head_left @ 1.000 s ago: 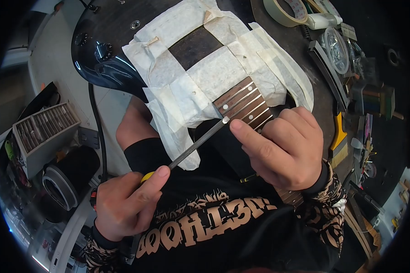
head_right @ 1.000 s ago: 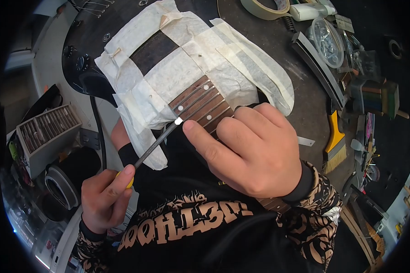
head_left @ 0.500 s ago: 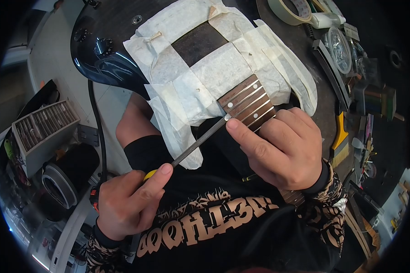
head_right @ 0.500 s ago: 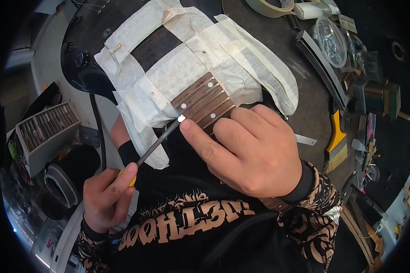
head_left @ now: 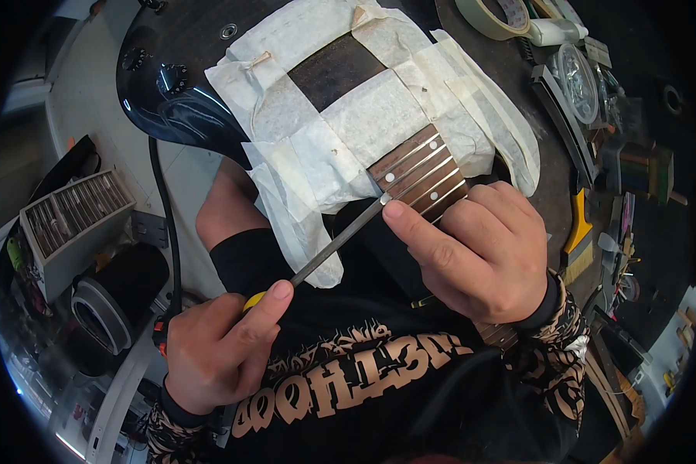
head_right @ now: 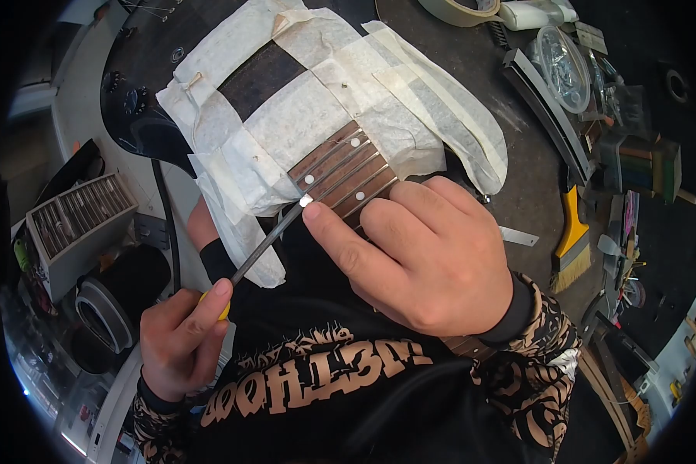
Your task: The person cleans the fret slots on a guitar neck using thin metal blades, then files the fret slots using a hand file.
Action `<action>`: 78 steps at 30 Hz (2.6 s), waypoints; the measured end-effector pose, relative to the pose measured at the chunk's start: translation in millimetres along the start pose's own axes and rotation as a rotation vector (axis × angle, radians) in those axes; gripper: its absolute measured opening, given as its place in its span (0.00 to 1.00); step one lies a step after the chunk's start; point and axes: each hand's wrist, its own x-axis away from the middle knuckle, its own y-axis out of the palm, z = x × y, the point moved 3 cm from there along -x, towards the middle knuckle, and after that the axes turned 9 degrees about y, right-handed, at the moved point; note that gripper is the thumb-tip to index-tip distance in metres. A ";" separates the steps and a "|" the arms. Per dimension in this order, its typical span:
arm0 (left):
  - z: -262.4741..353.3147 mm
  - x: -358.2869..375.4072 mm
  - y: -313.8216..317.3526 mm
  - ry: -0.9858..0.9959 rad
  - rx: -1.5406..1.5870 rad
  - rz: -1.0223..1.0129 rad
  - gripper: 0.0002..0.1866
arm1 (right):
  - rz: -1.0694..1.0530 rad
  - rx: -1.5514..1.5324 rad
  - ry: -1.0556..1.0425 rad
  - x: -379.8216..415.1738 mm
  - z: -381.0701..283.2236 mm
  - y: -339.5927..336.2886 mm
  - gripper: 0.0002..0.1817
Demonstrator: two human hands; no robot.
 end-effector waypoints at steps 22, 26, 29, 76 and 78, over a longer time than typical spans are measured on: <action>-0.1 -4.7 2.7 -0.006 0.015 -0.022 0.42 | 0.018 -0.061 0.045 -1.9 -0.5 0.4 0.39; -0.9 -5.0 3.5 -0.005 0.016 -0.024 0.42 | 0.000 -0.040 0.029 -1.4 0.6 -1.2 0.39; -0.7 -7.2 3.8 -0.007 0.021 -0.028 0.42 | -0.003 -0.032 0.018 -0.7 1.6 -0.1 0.39; 10.5 -33.7 -4.0 -0.022 -0.017 -0.014 0.42 | 0.021 -0.121 0.104 1.5 5.6 -4.0 0.39; 10.5 -33.8 -3.6 -0.021 -0.017 -0.010 0.42 | 0.024 -0.127 0.104 1.8 5.9 -3.6 0.39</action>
